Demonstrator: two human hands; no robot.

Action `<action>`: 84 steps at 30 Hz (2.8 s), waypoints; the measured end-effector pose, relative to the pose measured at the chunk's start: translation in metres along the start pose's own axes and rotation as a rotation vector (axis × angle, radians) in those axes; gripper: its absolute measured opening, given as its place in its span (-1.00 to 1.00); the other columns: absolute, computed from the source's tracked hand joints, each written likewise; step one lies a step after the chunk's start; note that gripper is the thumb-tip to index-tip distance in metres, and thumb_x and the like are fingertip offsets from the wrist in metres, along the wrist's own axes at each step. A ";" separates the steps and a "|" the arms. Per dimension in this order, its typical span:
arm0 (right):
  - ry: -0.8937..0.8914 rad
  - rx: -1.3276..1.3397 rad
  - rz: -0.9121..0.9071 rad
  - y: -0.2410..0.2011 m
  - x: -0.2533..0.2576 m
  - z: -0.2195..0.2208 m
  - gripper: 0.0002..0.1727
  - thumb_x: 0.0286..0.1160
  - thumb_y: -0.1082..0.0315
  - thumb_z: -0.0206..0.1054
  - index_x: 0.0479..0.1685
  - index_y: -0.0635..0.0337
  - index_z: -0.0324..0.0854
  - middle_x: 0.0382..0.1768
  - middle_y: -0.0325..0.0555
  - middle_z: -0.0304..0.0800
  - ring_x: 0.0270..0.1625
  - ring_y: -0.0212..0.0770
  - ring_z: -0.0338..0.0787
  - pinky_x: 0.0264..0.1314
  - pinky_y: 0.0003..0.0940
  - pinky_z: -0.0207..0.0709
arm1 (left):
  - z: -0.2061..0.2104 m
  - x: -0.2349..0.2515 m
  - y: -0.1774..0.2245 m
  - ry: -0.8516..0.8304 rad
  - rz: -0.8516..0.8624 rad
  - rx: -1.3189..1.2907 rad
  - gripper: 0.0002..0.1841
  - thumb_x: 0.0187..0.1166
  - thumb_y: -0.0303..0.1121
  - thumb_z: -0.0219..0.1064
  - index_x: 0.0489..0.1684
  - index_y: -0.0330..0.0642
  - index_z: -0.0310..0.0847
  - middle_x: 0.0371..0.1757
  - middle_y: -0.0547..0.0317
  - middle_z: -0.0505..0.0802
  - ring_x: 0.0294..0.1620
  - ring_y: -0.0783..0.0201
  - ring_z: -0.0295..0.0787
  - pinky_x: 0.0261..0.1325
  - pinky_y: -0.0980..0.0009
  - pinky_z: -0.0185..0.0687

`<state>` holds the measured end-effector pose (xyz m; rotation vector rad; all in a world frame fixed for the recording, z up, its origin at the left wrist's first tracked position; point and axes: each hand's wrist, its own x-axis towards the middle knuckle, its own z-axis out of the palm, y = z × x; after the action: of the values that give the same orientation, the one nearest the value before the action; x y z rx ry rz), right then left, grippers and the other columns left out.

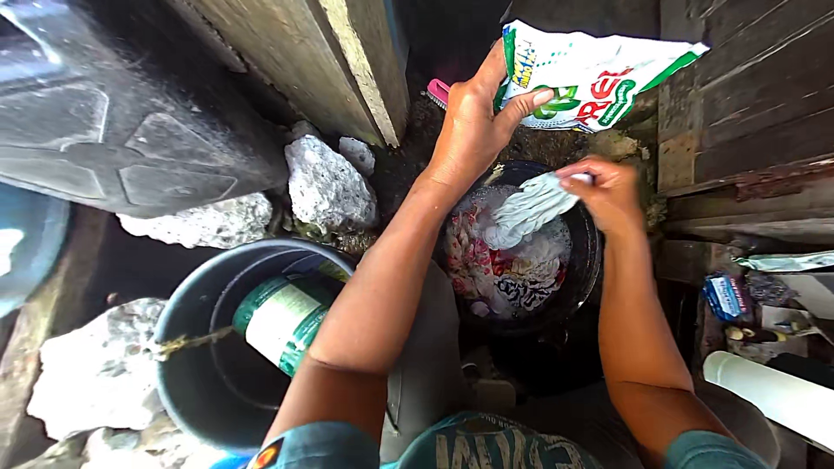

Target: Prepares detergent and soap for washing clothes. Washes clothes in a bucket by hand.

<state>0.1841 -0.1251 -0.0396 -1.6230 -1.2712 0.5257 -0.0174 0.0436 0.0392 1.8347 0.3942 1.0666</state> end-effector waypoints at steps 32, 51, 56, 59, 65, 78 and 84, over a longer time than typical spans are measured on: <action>-0.024 0.053 0.692 0.104 -0.077 0.091 -0.65 0.65 0.23 0.36 -0.24 0.45 0.64 -0.30 0.10 0.64 -0.20 -0.13 0.58 -0.01 -0.04 0.52 | 0.006 -0.004 0.002 -0.129 0.016 0.063 -0.58 0.58 -0.36 0.45 0.28 -0.45 0.56 0.01 0.04 0.89 -0.11 0.40 0.89 -0.03 0.45 0.85; -0.150 -0.055 0.869 0.134 -0.107 0.141 -0.55 0.40 0.39 0.57 0.21 0.48 0.66 0.22 0.41 0.72 0.33 0.22 0.70 0.48 0.14 0.49 | 0.005 -0.005 0.000 -0.123 0.031 0.118 -0.60 0.57 -0.38 0.46 0.26 -0.46 0.58 -0.05 0.02 0.90 -0.18 0.40 0.89 -0.06 0.47 0.83; 0.278 0.280 0.675 0.098 -0.112 0.103 -0.75 0.28 0.59 0.53 -0.05 0.41 0.76 -0.11 0.02 0.84 -0.04 -0.27 0.76 0.15 -0.24 0.67 | 0.004 -0.004 0.000 -0.118 0.040 0.105 -0.60 0.57 -0.37 0.46 0.25 -0.46 0.59 -0.07 0.02 0.90 -0.18 0.41 0.88 -0.05 0.48 0.82; 0.360 0.320 0.511 0.073 -0.106 0.079 -0.77 0.31 0.64 0.46 -0.04 0.38 0.80 -0.13 -0.11 0.89 -0.07 -0.42 0.81 0.12 -0.39 0.71 | 0.005 -0.004 0.001 -0.120 0.046 0.101 -0.60 0.57 -0.37 0.47 0.25 -0.46 0.59 -0.06 0.01 0.90 -0.17 0.41 0.88 -0.04 0.48 0.82; 0.360 0.237 0.219 0.016 -0.085 0.039 -0.82 0.28 0.58 0.47 -0.18 0.22 0.85 -0.21 -0.27 0.90 -0.17 -0.48 0.81 -0.02 -0.47 0.73 | 0.005 -0.004 0.001 -0.108 0.038 0.096 -0.61 0.56 -0.38 0.47 0.25 -0.44 0.60 -0.07 0.02 0.91 -0.17 0.39 0.90 -0.05 0.45 0.84; -0.004 -0.314 0.694 0.099 -0.083 0.049 -0.61 0.64 0.35 0.36 0.36 0.36 0.66 0.38 0.42 0.62 0.45 0.31 0.62 0.53 0.20 0.46 | 0.005 -0.005 0.002 -0.117 0.069 0.112 -0.60 0.56 -0.39 0.46 0.26 -0.48 0.60 -0.06 -0.01 0.90 -0.13 0.41 0.88 0.01 0.48 0.81; -0.544 -0.564 0.740 0.140 -0.106 0.137 -0.22 0.56 -0.03 0.39 0.76 0.10 0.34 0.82 0.30 0.07 0.86 0.37 -0.07 0.79 0.44 -0.32 | 0.010 -0.006 0.002 -0.135 0.096 0.145 -0.58 0.55 -0.37 0.48 0.25 -0.49 0.61 -0.05 -0.05 0.91 -0.07 0.37 0.90 0.07 0.48 0.79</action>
<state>0.1053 -0.1605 -0.2445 -2.5679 -1.2274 1.2017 -0.0131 0.0335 0.0360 2.0594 0.3132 0.9934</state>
